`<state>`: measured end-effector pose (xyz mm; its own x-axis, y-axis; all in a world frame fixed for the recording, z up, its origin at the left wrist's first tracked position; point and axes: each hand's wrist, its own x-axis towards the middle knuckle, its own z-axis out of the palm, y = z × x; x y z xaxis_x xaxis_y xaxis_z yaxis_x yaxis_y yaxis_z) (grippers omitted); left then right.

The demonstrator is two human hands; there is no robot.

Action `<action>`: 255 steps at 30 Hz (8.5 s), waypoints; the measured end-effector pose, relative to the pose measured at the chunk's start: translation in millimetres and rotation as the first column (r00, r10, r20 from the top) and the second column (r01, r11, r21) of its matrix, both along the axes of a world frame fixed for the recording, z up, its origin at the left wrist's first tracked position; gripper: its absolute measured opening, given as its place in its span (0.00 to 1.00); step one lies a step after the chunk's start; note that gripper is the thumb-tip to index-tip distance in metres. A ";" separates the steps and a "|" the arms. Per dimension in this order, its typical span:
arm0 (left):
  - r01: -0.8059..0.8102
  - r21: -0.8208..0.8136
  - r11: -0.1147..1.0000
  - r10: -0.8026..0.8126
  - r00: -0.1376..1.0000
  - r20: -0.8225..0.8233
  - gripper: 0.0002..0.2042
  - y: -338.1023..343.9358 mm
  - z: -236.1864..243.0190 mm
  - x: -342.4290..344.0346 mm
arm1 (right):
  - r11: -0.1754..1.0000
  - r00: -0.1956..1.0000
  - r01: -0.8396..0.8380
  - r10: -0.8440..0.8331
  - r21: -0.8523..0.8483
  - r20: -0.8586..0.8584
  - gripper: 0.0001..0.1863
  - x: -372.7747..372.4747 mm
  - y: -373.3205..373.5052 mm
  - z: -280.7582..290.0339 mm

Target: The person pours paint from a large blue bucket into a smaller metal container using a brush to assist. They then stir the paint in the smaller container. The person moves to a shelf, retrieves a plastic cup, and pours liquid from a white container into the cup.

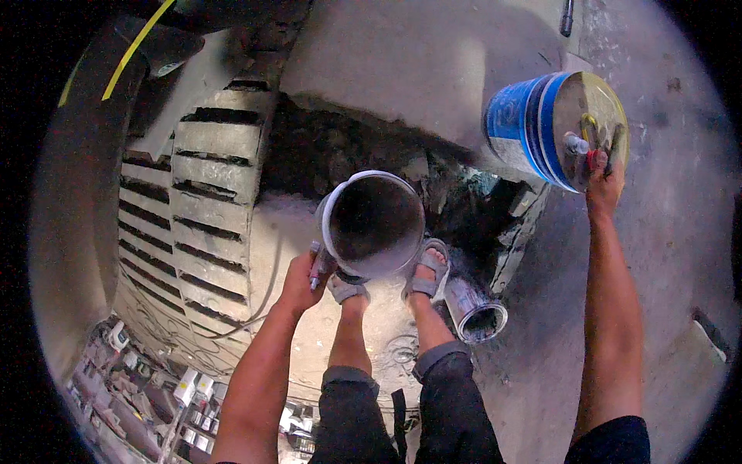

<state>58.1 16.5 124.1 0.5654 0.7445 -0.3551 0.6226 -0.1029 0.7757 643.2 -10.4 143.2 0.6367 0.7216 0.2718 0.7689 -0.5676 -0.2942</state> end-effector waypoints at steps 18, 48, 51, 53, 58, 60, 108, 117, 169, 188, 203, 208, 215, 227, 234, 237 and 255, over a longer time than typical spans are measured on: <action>0.064 0.061 0.996 -0.052 0.983 -0.178 0.12 13.1 21.0 -19.0 | 0.523 0.604 -0.792 0.604 -0.314 -0.520 0.16 -262.9 -34.7 168.4; 0.294 0.371 0.881 -0.182 0.934 -0.308 0.09 -48.0 3.1 -5.5 | 0.747 0.671 -0.663 0.567 -0.044 -0.479 0.16 -243.8 -166.8 170.7; 0.264 0.459 0.848 -0.200 0.962 -0.184 0.08 -48.6 1.4 -5.1 | 0.714 0.666 -0.687 0.545 -0.135 -0.509 0.15 -242.1 -179.7 154.0; 0.251 0.472 0.845 -0.202 0.967 -0.153 0.09 -50.1 -0.5 0.7 | 0.711 0.599 -0.691 0.460 -0.133 -0.655 0.13 -259.3 -198.1 156.6; 0.264 0.434 0.861 -0.218 0.964 -0.154 0.10 -50.8 -4.6 -10.0 | 0.801 0.695 -0.590 0.439 -0.101 -0.569 0.12 -252.7 -177.6 157.7; 0.243 0.438 0.866 -0.214 0.970 -0.115 0.10 -49.0 -4.9 -7.1 | 0.736 0.672 -0.649 0.439 -0.190 -0.596 0.12 -254.3 -191.9 144.5; 0.263 0.116 0.958 -0.234 0.947 -0.220 0.15 -56.6 17.9 -39.4 | 0.852 0.584 -0.511 0.249 -0.111 -0.773 0.11 -278.8 -187.3 187.0; 0.248 0.005 0.969 -0.236 0.927 -0.293 0.09 -51.7 21.7 -37.7 | 0.809 0.640 -0.565 0.308 -0.160 -0.704 0.08 -271.9 -169.6 184.5; 0.289 -0.023 0.957 -0.284 0.917 -0.278 0.12 -48.1 30.4 -51.1 | 0.522 0.545 -0.839 0.807 -0.154 -0.229 0.16 -261.7 -150.4 184.9; 0.253 -0.040 0.967 -0.237 0.827 -0.509 0.10 -53.1 34.9 -28.7 | 0.966 0.420 0.259 -0.127 -0.015 -0.899 0.11 -309.3 -196.7 160.2; -0.071 -0.462 0.884 -0.122 0.919 -0.375 0.11 -98.8 27.6 -21.9 | 0.920 0.707 0.135 0.171 0.369 -0.686 0.07 -350.7 -160.3 106.6; -0.127 -0.687 0.715 -0.141 0.937 -0.319 0.09 -78.4 42.7 -27.2 | 0.781 0.405 0.537 0.091 0.317 -0.910 0.06 -335.0 -165.6 112.2; -0.262 -0.831 0.490 -0.151 0.914 -0.377 0.11 -60.5 76.0 -19.1 | 0.794 0.320 0.526 0.148 0.305 -0.936 0.11 -302.4 -162.7 96.0; -0.240 -0.880 0.411 -0.282 0.884 -0.373 0.12 -52.7 81.4 -32.7 | 0.839 0.135 0.438 0.293 0.322 -0.946 0.10 -299.6 -150.2 126.0; -0.173 -0.933 0.314 -0.269 0.927 -0.262 0.10 -52.4 75.1 -44.8 | 0.732 0.016 0.610 0.372 0.304 -0.928 0.09 -277.7 -158.2 117.6; -0.155 -0.927 0.341 -0.278 0.926 -0.257 0.10 -53.7 85.2 -34.1 | 0.840 0.138 0.496 0.173 0.219 -0.975 0.09 -272.8 -158.7 107.1; 0.445 -0.316 0.838 -0.544 0.717 -0.435 0.10 -74.6 74.7 -13.6 | 0.708 0.494 -0.706 0.511 0.018 -0.704 0.06 -260.1 -98.3 180.4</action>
<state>44.5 -58.1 198.8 0.5458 0.3044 -0.7807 0.8171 -0.3995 0.4156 383.0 -108.8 323.5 -0.0572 0.9686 -0.2419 0.6313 -0.1526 -0.7604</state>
